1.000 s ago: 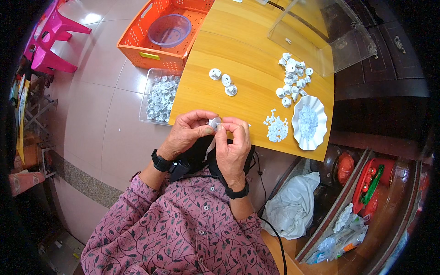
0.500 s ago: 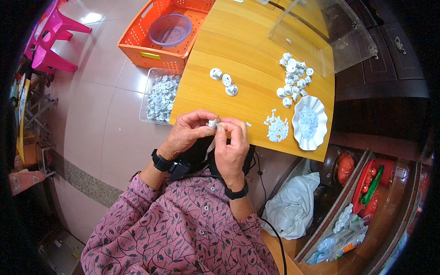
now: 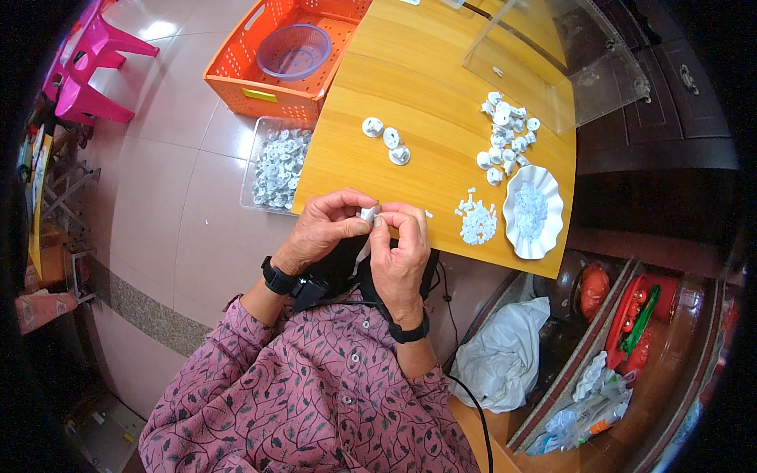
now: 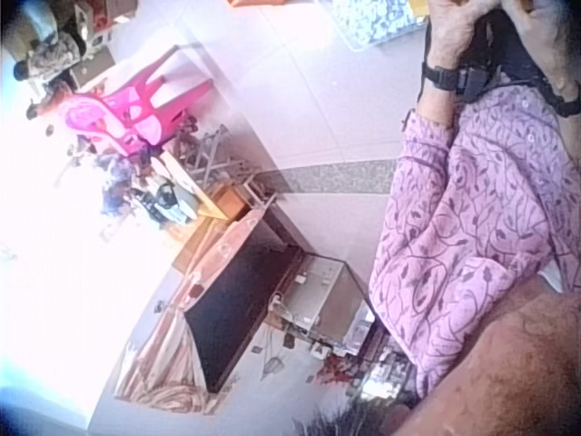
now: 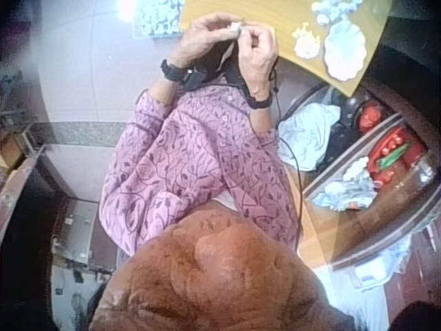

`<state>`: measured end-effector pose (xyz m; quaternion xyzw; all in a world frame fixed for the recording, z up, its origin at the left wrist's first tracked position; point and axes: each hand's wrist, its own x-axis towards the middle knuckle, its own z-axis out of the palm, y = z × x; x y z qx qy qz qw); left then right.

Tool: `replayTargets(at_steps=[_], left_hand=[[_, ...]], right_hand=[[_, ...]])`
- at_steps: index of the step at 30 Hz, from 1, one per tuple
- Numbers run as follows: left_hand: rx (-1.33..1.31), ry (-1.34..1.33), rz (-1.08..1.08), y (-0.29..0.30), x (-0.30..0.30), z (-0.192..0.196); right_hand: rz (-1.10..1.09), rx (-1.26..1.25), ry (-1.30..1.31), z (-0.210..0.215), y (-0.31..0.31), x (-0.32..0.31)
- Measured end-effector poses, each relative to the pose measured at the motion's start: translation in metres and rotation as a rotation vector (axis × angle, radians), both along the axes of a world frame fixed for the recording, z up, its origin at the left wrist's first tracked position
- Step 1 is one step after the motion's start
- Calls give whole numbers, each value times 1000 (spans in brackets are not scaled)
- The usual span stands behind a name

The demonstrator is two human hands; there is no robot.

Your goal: Assembling small white plastic housing components at a wooden table.

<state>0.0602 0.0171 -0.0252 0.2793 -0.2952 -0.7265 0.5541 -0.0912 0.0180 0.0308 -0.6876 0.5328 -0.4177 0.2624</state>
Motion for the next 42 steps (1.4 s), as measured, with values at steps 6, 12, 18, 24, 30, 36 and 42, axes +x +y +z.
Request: replayTargets(at_steps=[6, 12, 18, 24, 30, 36, 42], left_hand=[[-8, -13, 1, 0, 0, -1], [-6, -13, -11, 1, 2, -3], [-41, -51, -19, 0, 3, -6], [-37, -83, -10, 0, 5, -5], [4, 0, -30, -1, 5, -3], [19, 9, -21, 0, 4, 4], [-7, -19, -14, 0, 4, -1]], right_hand=[[-2, -21, -2, -1, -1, 2], [-7, -9, -11, 0, 1, 4], [6, -28, -1, -1, 2, 3], [14, -2, -47, -2, 3, 3], [3, 97, -205, -8, 2, -2], [6, 62, -109, -7, 2, -1], [10, -9, -19, -4, 3, 5]])
